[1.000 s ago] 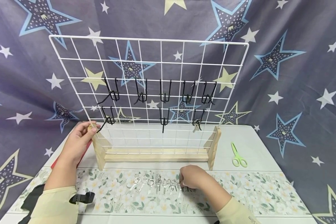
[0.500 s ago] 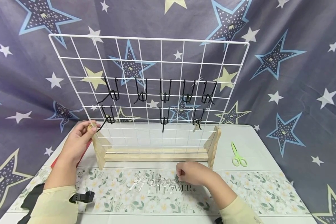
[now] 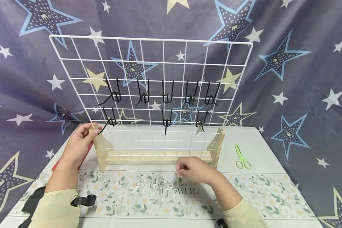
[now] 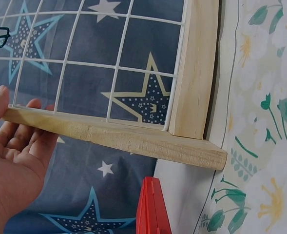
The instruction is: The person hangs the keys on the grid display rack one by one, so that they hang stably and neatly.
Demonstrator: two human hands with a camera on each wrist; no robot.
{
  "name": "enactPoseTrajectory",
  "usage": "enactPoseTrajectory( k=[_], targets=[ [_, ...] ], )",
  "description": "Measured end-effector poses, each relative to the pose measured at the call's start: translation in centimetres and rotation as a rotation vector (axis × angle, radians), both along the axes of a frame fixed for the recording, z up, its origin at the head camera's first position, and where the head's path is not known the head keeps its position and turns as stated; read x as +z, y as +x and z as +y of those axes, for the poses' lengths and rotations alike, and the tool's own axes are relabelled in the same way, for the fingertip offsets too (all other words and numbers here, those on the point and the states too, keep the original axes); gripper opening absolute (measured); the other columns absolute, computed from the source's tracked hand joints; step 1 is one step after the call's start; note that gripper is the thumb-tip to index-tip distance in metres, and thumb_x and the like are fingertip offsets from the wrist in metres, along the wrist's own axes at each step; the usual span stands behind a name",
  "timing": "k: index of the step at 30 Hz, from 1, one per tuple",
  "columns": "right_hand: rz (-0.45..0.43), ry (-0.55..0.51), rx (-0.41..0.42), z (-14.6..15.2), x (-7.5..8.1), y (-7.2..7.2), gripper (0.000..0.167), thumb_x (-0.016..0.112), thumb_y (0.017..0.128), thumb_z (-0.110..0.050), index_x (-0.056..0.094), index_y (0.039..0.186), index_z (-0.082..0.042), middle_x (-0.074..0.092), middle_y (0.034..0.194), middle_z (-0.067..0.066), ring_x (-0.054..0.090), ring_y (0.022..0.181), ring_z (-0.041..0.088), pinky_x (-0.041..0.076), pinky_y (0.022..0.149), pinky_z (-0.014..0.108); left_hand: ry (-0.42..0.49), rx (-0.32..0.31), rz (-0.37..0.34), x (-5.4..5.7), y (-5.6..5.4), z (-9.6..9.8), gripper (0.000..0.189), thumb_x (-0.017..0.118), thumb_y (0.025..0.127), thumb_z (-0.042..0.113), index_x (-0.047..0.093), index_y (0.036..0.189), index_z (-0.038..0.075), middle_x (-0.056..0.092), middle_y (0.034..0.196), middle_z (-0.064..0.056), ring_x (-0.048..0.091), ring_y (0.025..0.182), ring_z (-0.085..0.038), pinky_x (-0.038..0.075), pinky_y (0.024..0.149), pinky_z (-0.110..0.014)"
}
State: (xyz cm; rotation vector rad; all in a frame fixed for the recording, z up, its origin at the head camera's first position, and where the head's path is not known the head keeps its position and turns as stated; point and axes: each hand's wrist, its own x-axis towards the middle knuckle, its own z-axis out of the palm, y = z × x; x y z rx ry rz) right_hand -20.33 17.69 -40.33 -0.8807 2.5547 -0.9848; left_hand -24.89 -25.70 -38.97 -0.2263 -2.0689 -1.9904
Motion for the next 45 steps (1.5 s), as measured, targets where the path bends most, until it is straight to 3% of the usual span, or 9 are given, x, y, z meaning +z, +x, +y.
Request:
enactPoseTrajectory(
  k=[5,12,21,34,45],
  targets=[
    [-0.059,-0.144,-0.018,-0.1,0.7,0.0,0.005,0.064,0.095,-0.021,0.061,0.093,-0.018,0.063,0.077,-0.001,0.064,0.07,0.019,0.055,0.062,0.029,-0.008,-0.001,0.006,0.1,0.1,0.1,0.037,0.063,0.096,0.018,0.054,0.131,0.011,0.062,0.121,-0.001,0.059,0.112,-0.006,0.044,0.092,-0.009],
    [-0.12,-0.323,-0.064,-0.5,1.6,0.1,0.012,0.066,0.094,-0.023,0.062,0.096,-0.012,0.063,0.08,0.008,0.063,0.073,0.02,0.058,0.069,0.033,-0.012,0.001,0.007,0.1,0.2,0.2,0.036,0.063,0.097,0.018,0.053,0.131,0.011,0.063,0.12,0.001,0.059,0.11,-0.005,0.044,0.092,-0.009],
    [-0.09,-0.509,-0.078,-1.1,3.3,0.2,0.011,0.063,0.096,-0.015,0.061,0.101,-0.006,0.065,0.082,0.015,0.064,0.072,0.023,0.058,0.069,0.036,-0.003,-0.005,0.019,-0.1,0.2,0.1,0.036,0.063,0.097,0.017,0.053,0.131,0.011,0.062,0.119,0.001,0.06,0.109,-0.004,0.045,0.092,-0.009],
    [-0.026,-0.69,-0.095,-1.9,5.3,0.9,0.012,0.063,0.094,-0.006,0.062,0.102,0.003,0.066,0.083,0.013,0.066,0.072,0.02,0.058,0.067,0.035,0.006,-0.007,0.028,0.0,0.3,0.2,0.036,0.062,0.097,0.016,0.053,0.131,0.011,0.062,0.12,0.0,0.06,0.11,-0.005,0.045,0.092,-0.01],
    [0.006,-0.749,-0.077,-2.5,7.3,1.8,0.009,0.063,0.094,-0.004,0.06,0.098,0.003,0.065,0.082,0.01,0.065,0.072,0.021,0.058,0.069,0.034,0.013,0.009,0.017,0.0,0.1,0.2,0.043,0.063,0.096,0.016,0.05,0.135,0.002,0.063,0.12,-0.001,0.059,0.11,-0.007,0.046,0.091,-0.01]
  ],
)
